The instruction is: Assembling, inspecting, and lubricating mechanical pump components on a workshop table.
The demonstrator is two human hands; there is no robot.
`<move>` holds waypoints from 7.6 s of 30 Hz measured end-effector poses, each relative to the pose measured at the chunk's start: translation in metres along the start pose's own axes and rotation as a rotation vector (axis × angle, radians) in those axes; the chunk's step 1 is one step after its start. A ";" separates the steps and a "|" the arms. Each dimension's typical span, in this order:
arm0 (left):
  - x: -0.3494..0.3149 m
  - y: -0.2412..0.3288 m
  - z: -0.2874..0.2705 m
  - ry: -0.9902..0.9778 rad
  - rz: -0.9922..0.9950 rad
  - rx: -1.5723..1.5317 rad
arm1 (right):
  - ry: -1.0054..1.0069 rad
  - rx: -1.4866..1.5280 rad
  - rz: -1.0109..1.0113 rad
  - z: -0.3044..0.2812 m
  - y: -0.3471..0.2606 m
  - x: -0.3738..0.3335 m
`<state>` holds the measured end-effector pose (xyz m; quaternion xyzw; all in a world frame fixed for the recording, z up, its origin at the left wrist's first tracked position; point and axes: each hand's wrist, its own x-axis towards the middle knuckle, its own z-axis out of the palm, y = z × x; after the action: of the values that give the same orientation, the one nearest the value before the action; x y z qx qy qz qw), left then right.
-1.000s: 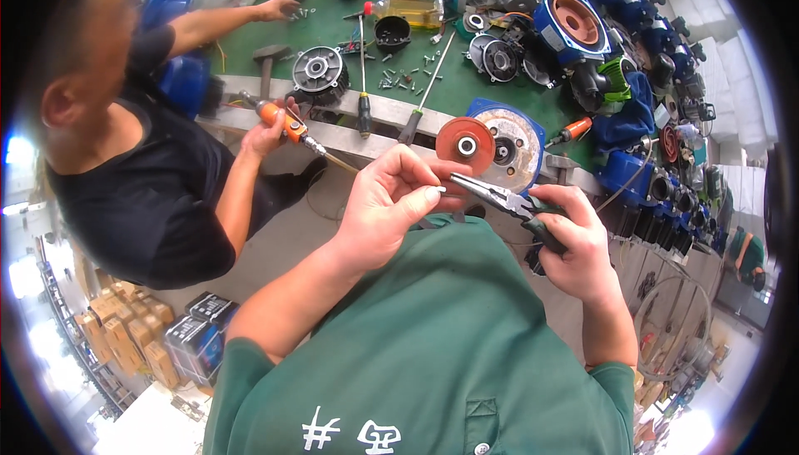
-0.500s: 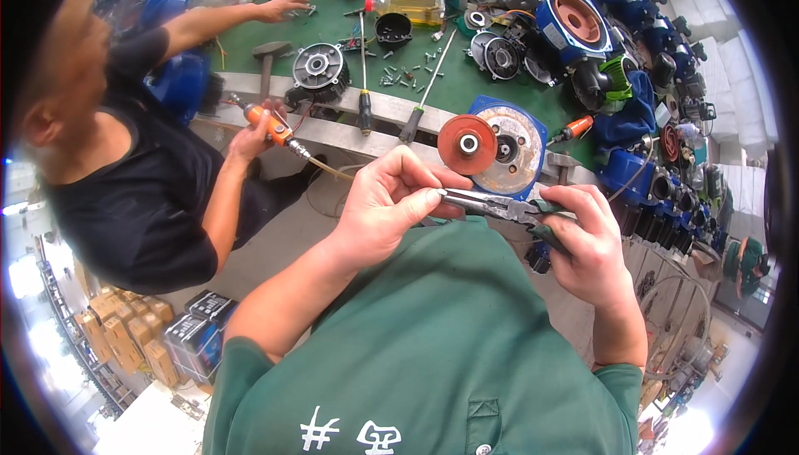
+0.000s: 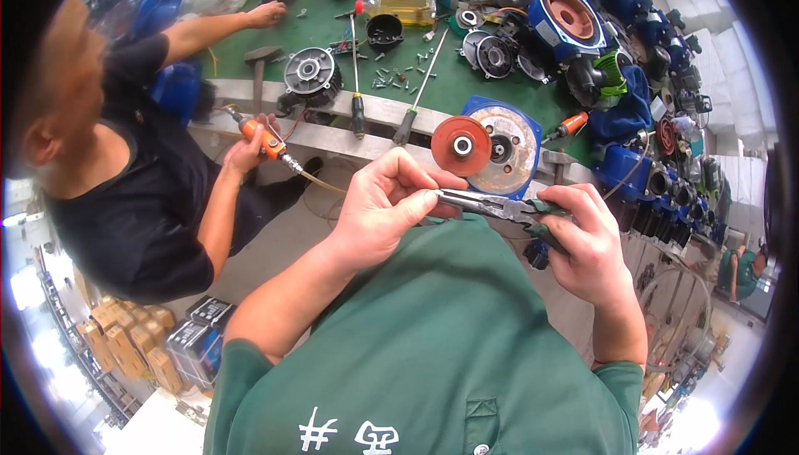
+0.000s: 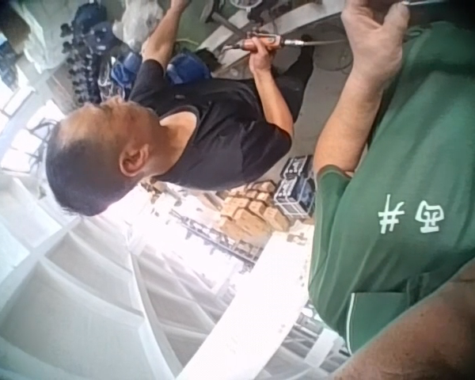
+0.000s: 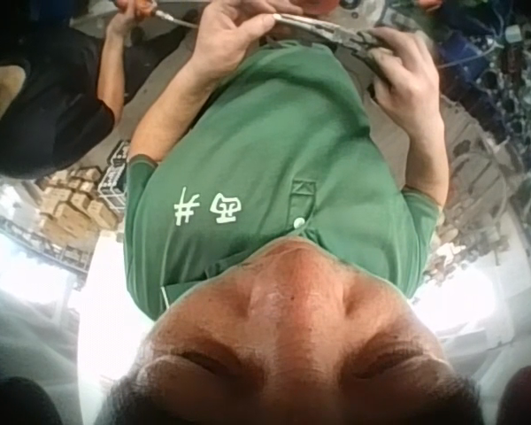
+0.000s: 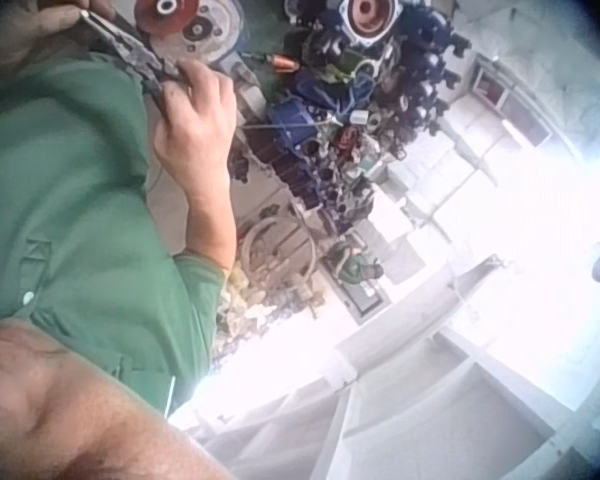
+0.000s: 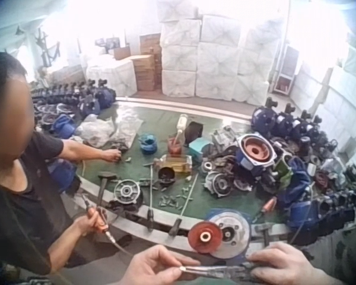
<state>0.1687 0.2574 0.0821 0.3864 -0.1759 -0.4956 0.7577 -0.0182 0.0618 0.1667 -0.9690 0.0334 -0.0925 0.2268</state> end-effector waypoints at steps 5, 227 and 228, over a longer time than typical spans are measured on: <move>0.009 0.000 -0.001 -0.014 -0.048 -0.013 | -0.016 0.013 0.039 0.003 0.007 -0.006; 0.067 -0.111 0.068 0.385 0.275 0.251 | -0.148 -0.185 0.138 -0.050 0.105 -0.070; 0.067 -0.111 0.067 0.393 0.259 0.243 | -0.129 -0.200 0.146 -0.050 0.106 -0.073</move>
<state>0.0867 0.1464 0.0330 0.5377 -0.1316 -0.2854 0.7824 -0.1015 -0.0466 0.1519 -0.9857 0.0984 -0.0092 0.1369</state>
